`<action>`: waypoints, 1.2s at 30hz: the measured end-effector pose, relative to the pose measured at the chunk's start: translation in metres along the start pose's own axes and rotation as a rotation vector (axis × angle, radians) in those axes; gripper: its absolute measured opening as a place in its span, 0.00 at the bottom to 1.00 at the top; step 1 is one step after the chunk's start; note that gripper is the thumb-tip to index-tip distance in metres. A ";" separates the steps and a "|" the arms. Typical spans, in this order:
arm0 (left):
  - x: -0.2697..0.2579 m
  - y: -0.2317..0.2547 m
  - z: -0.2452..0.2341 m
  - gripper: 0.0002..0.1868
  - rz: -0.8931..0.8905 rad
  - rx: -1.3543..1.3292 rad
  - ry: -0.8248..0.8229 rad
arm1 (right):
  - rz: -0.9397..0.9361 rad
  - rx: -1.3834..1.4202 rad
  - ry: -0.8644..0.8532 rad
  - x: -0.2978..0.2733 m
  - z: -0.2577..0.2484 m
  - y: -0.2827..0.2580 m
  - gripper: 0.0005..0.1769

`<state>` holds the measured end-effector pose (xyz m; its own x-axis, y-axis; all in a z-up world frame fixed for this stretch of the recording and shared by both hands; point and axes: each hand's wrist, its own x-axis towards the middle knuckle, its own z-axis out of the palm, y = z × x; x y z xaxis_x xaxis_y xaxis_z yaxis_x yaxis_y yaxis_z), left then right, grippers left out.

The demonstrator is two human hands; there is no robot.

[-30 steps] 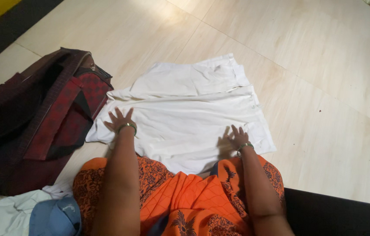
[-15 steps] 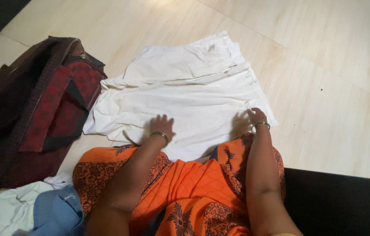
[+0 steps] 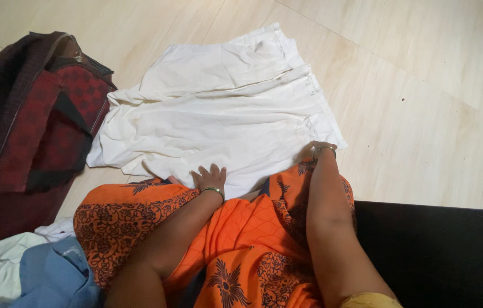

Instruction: The person folds a white garment by hand on the floor, smoothing the fabric and aligning the edges before placing it in a neat stack.

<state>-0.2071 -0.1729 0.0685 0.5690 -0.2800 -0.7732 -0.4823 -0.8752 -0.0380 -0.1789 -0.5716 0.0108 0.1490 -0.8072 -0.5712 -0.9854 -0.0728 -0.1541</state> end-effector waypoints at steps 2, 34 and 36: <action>0.007 -0.001 0.008 0.46 -0.008 0.063 0.033 | 0.030 0.015 -0.001 0.000 0.004 -0.002 0.29; -0.005 -0.014 -0.008 0.41 0.094 0.069 0.053 | 0.268 0.262 0.154 0.032 -0.048 0.021 0.20; -0.002 -0.020 -0.006 0.36 0.105 -0.029 0.080 | 0.245 0.255 0.167 0.031 -0.048 0.018 0.19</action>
<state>-0.1951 -0.1572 0.0744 0.5685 -0.4000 -0.7189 -0.5231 -0.8502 0.0594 -0.1962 -0.6261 0.0292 -0.1249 -0.8682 -0.4802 -0.9346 0.2655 -0.2369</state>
